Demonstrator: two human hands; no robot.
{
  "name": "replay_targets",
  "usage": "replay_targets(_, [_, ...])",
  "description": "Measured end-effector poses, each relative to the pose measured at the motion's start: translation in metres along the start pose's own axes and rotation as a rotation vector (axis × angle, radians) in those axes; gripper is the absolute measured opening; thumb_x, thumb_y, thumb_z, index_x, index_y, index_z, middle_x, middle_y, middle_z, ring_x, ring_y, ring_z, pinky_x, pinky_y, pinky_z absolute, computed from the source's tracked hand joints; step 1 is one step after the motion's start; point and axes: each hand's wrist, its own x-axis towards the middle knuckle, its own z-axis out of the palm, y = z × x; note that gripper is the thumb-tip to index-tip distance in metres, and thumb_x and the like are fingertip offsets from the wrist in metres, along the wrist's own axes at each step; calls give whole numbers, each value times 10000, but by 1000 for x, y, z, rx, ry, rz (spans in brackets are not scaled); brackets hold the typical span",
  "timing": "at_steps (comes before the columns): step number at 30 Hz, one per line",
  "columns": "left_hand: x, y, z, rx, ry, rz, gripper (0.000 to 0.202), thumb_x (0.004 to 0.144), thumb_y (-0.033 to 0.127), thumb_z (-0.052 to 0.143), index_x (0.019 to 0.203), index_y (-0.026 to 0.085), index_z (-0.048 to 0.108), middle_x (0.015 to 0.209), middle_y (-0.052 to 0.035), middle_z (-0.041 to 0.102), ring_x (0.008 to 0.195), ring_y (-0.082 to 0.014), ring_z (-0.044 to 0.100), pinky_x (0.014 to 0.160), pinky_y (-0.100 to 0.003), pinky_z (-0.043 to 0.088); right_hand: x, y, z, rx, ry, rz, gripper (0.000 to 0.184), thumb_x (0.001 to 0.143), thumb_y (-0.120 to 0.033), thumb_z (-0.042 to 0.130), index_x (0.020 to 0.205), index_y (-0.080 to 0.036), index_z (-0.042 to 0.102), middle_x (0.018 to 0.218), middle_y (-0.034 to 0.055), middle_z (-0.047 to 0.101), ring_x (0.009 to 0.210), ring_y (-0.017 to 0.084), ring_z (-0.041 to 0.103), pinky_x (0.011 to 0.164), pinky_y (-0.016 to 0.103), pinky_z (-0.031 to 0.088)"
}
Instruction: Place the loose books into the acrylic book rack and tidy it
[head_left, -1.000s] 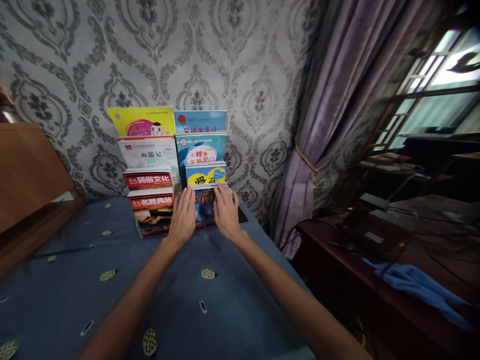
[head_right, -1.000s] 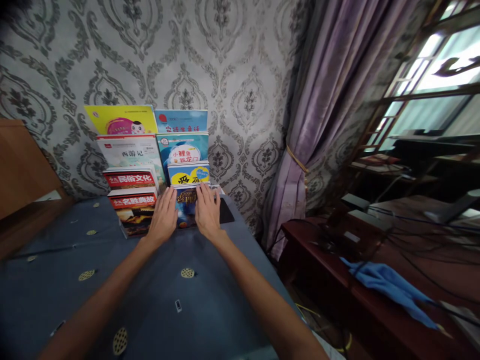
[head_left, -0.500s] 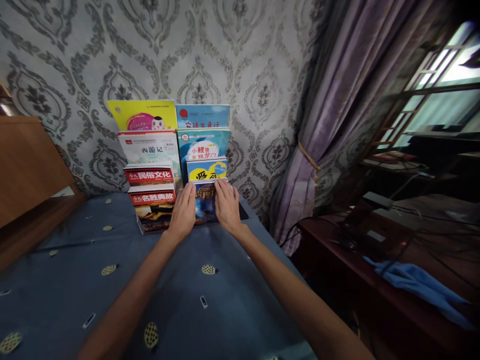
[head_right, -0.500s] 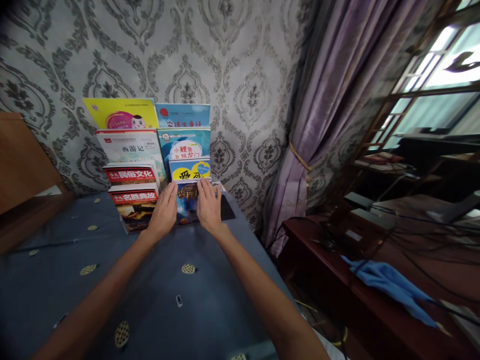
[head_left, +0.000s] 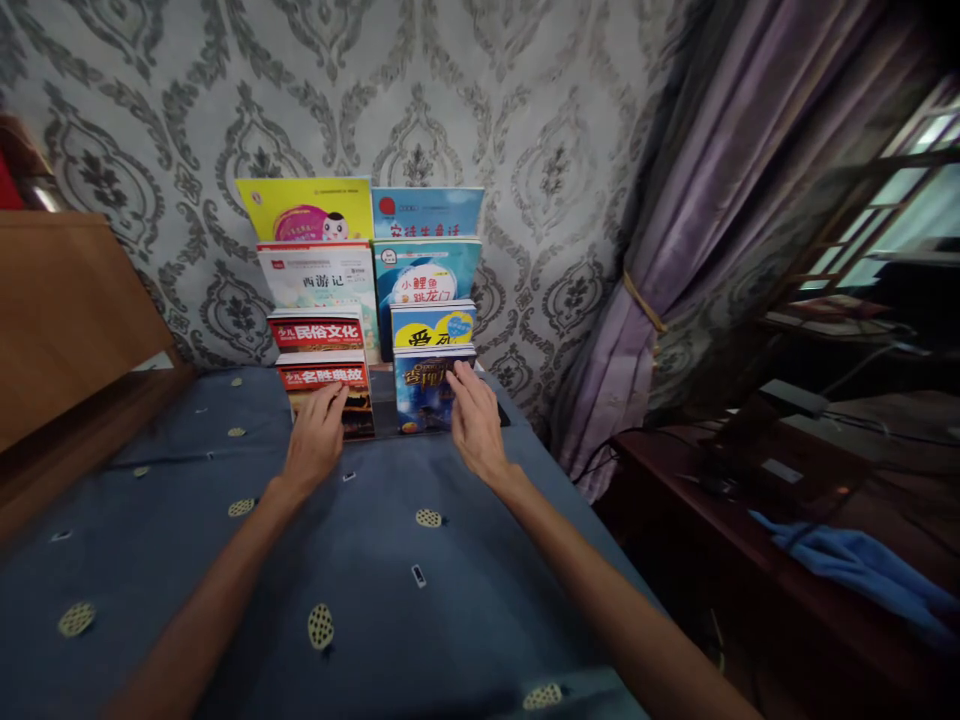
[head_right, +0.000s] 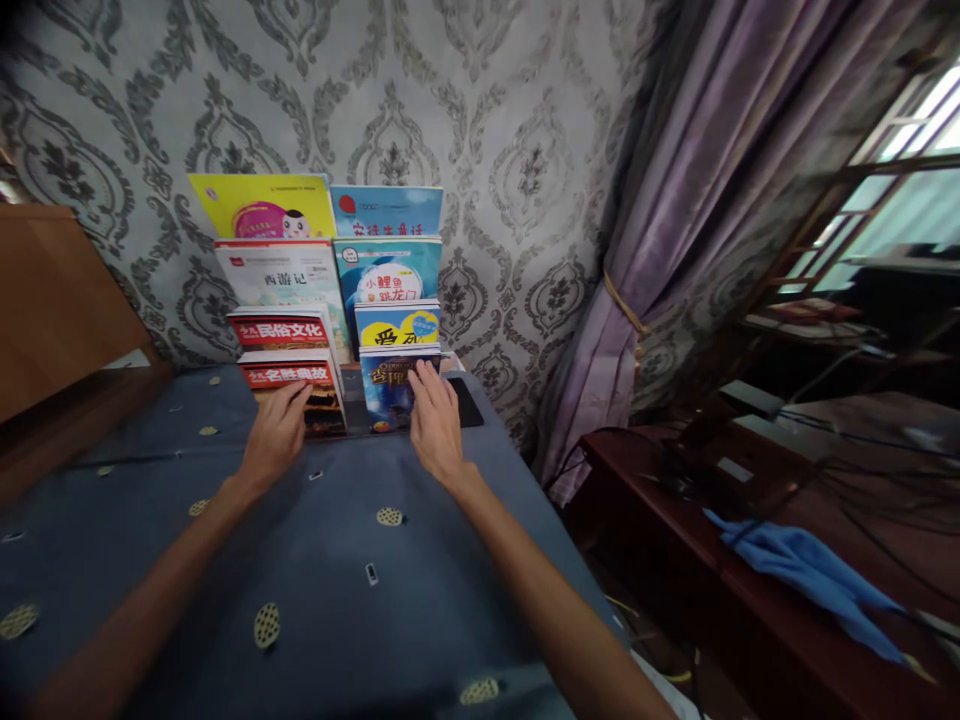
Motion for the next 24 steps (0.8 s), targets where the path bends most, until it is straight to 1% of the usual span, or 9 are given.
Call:
replay_targets(4, [-4, -14, -2, 75, -5, -42, 549, 867, 50, 421, 1405, 119, 502, 1359, -223, 558, 1315, -324, 492, 1092, -550, 398, -10, -31, 20, 103, -82, -46, 565, 917, -77, 404, 1455, -227, 494, 1490, 103, 535, 1426, 232, 438, 1147, 523, 393])
replay_targets(6, [-2, -18, -2, 85, -4, -68, 528, 874, 62, 433, 1391, 127, 520, 1360, -230, 555, 1325, -332, 485, 1096, -563, 384, -8, -51, 36, 165, -131, -45, 575, 922, -74, 394, 1467, -233, 481, 1496, 94, 529, 1432, 218, 430, 1151, 507, 399])
replay_targets(8, [0, -21, -2, 90, 2, -74, 495, 897, 86, 429, 1379, 128, 534, 1364, -237, 553, 1339, -336, 475, 1104, -572, 372, -1, -69, 54, 215, -164, -40, 592, 935, -80, 374, 1501, -240, 436, 1533, 78, 485, 1455, 206, 394, 1169, 491, 388])
replay_targets(11, [5, -26, -4, 98, 35, -78, 481, 934, 119, 404, 1403, 120, 510, 1418, -242, 520, 1388, -342, 432, 1137, -600, 323, 14, -88, 79, 260, -141, 14, 606, 955, -117, 362, 1553, -212, 345, 1610, 83, 360, 1489, 212, 328, 1203, 461, 354])
replay_targets(13, [10, -31, -5, 90, 74, -96, 492, 953, 137, 393, 1439, 107, 464, 1476, -248, 464, 1440, -346, 369, 1160, -607, 289, 21, -94, 93, 281, -114, 87, 608, 963, -148, 366, 1567, -180, 305, 1632, 100, 307, 1498, 223, 309, 1212, 442, 343])
replay_targets(16, [15, -38, -5, 23, 138, -123, 519, 987, 199, 386, 1490, 70, 374, 1543, -266, 365, 1492, -344, 276, 1182, -578, 289, 23, -97, 111, 310, -84, 165, 596, 977, -176, 345, 1568, -135, 283, 1611, 138, 341, 1491, 226, 323, 1211, 442, 341])
replay_targets(18, [17, -42, -3, -30, 169, -145, 526, 1011, 245, 362, 1507, 72, 339, 1563, -260, 334, 1500, -334, 260, 1190, -564, 294, 20, -98, 119, 327, -56, 173, 589, 980, -179, 327, 1564, -114, 280, 1600, 154, 357, 1492, 218, 321, 1213, 441, 337])
replay_targets(20, [18, -44, 0, -61, 187, -168, 513, 1026, 263, 333, 1508, 88, 343, 1559, -243, 353, 1498, -321, 269, 1199, -558, 290, 17, -97, 124, 339, -29, 170, 588, 979, -178, 326, 1561, -109, 285, 1603, 156, 352, 1496, 214, 312, 1215, 439, 332])
replay_targets(24, [19, -44, 3, -78, 209, -182, 489, 1032, 257, 322, 1493, 104, 386, 1497, -212, 455, 1475, -294, 325, 1207, -525, 310, 16, -96, 129, 345, -4, 190, 594, 976, -178, 342, 1568, -161, 291, 1586, 125, 392, 1473, 219, 362, 1207, 454, 346])
